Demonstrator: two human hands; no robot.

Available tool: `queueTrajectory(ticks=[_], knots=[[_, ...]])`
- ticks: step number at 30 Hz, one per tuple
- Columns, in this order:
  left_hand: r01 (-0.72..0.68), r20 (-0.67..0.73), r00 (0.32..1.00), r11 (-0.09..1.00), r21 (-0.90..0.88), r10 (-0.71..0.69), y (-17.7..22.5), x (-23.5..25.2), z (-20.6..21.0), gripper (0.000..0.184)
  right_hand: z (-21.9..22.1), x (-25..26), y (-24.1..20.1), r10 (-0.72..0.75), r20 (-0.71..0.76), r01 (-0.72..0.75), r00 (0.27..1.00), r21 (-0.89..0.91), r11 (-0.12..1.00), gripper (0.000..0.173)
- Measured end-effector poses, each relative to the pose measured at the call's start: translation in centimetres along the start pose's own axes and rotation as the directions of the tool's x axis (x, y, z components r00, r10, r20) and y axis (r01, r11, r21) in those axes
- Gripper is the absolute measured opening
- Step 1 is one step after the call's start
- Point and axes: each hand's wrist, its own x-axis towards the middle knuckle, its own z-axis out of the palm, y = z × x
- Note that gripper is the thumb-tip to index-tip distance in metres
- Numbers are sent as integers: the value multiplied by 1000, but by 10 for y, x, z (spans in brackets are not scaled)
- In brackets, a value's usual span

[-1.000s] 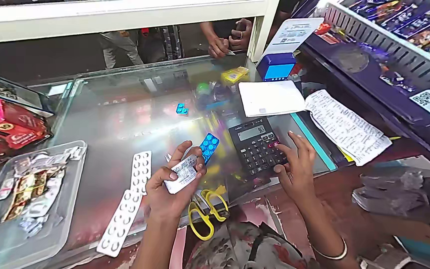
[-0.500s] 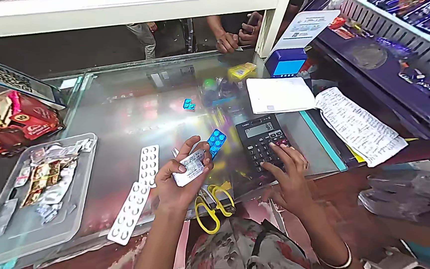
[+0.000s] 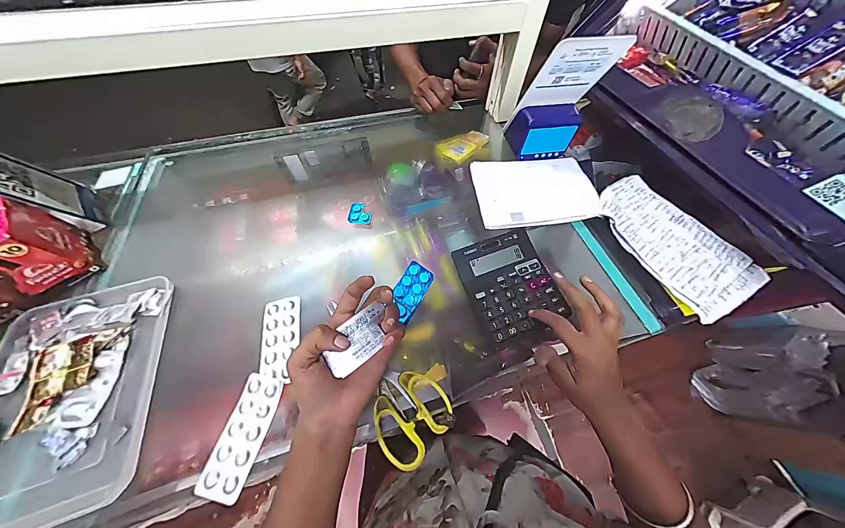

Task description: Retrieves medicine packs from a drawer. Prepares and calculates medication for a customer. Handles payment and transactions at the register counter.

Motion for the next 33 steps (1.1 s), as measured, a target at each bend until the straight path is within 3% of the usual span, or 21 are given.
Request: queueTrajectory(ticks=[8,15,20,27,33], knots=[[-2,14,1000,1000,-18,2,0,0,-1,49,1,15,-6,58,113,-55,992,-28,998,82],[-50,12,999,996,-79,51,1,1,-1,45,10,14,-15,-97,116,93,989,37,995,78],[-119,-50,992,982,-147,112,1,2,0,42,14,11,-12,-94,24,90,995,119,989,69],[-140,-53,989,984,-110,135,2,1,-3,41,14,6,-13,-54,-103,64,993,102,993,60],[-134,-48,990,985,-113,129,1,1,-2,38,18,9,-16,-25,-38,27,999,45,999,69]])
